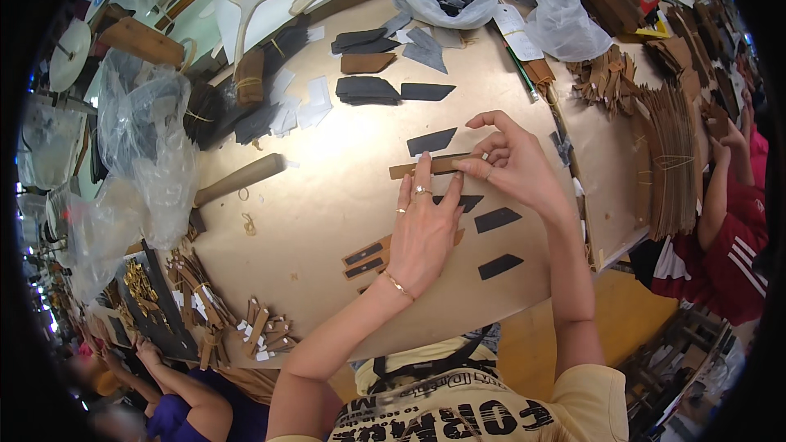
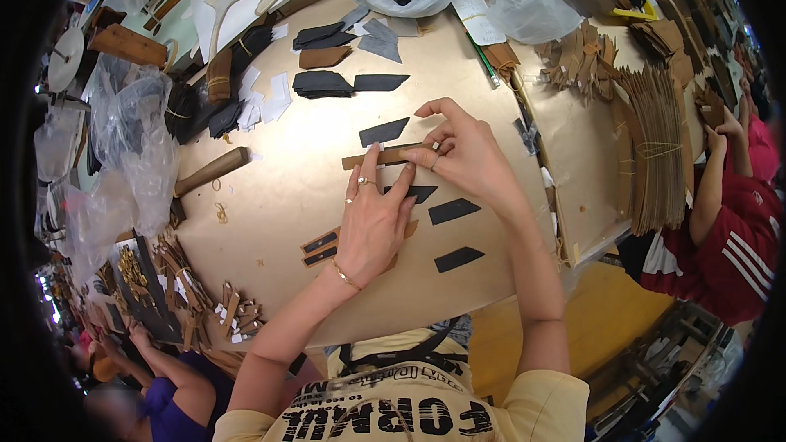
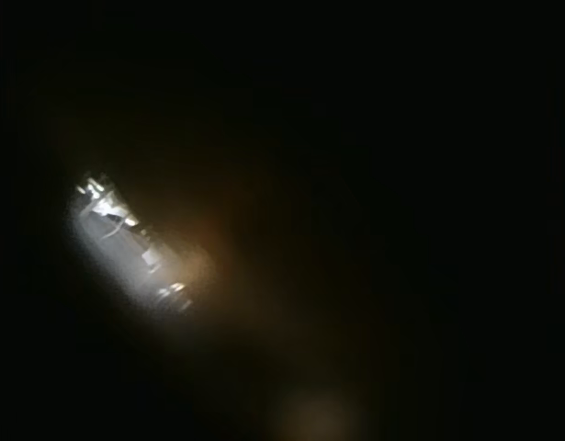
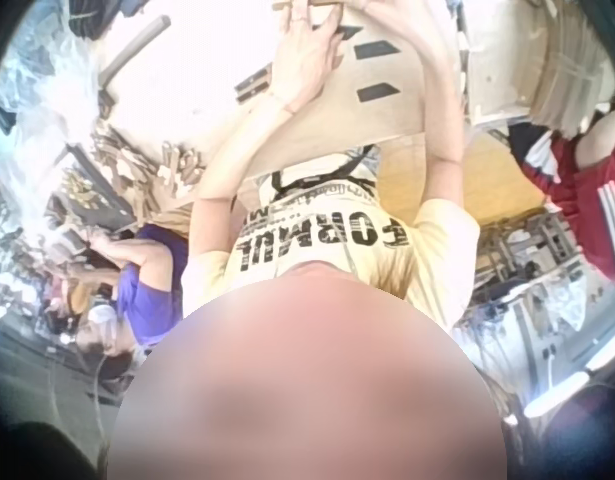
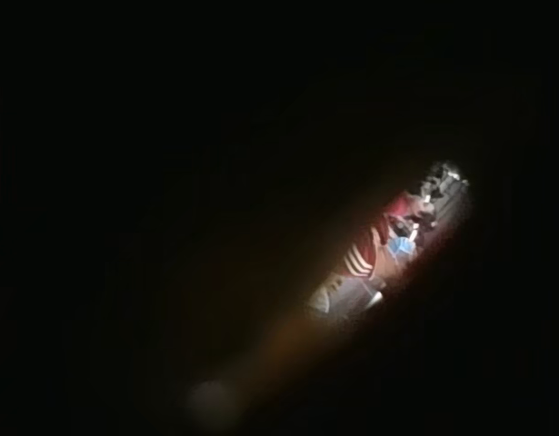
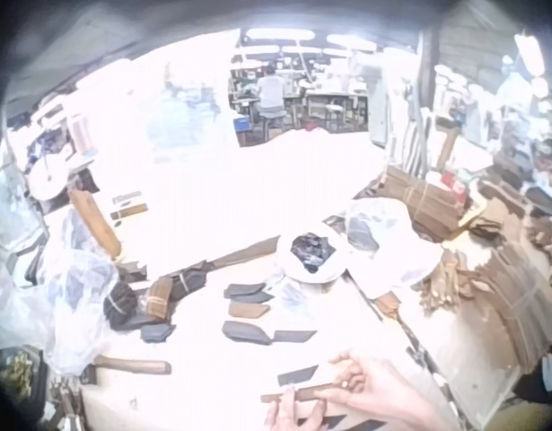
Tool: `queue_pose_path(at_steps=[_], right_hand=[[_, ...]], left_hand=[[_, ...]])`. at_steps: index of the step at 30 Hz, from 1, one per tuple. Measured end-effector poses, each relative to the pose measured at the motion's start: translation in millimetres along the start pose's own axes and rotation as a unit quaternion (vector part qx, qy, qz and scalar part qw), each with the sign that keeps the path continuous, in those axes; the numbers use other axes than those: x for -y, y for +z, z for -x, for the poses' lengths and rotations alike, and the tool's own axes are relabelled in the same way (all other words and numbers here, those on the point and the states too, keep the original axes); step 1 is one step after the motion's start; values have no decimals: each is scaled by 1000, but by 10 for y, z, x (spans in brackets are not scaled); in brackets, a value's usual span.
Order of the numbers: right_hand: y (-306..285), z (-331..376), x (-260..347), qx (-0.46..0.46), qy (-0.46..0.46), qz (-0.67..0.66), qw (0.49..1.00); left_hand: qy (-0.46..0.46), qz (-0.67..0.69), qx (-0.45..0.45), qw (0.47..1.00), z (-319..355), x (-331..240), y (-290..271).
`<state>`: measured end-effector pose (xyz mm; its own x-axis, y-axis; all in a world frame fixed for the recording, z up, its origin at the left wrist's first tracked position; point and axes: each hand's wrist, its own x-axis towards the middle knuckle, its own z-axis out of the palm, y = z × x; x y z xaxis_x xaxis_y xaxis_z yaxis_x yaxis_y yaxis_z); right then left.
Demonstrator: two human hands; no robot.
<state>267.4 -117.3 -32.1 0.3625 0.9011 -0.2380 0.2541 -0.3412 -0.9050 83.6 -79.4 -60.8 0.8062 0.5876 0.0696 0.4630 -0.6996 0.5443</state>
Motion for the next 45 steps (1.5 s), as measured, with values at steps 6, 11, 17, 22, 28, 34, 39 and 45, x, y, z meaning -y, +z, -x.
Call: queue_pose_path(at_steps=[6, 11, 17, 22, 28, 34, 39, 45], right_hand=[[85, -59, 33, 3, 40, -25, 999], [147, -109, -6, -6, 26, 29, 999], [173, -99, 47, -18, 33, 74, 997], [219, -139, 140, -18, 44, 101, 994], [254, -200, 265, -28, 26, 104, 994], [249, -189, 283, 5, -1, 10, 1000], [247, -163, 179, -14, -61, -15, 998], [67, 1, 40, -43, -27, 145, 988]], left_hand=[[-7, -1, 14, 1000, 3, -25, -17], [-11, 22, 8, 1000, 20, 25, -16], [4, 26, 5, 1000, 33, 98, -10], [20, 12, 7, 1000, 40, 130, 6], [23, 11, 7, 1000, 15, 130, -14], [19, -10, 15, 1000, -24, 59, -92], [23, -12, 11, 1000, -26, 54, -85], [5, 14, 16, 1000, -5, 80, -40]])
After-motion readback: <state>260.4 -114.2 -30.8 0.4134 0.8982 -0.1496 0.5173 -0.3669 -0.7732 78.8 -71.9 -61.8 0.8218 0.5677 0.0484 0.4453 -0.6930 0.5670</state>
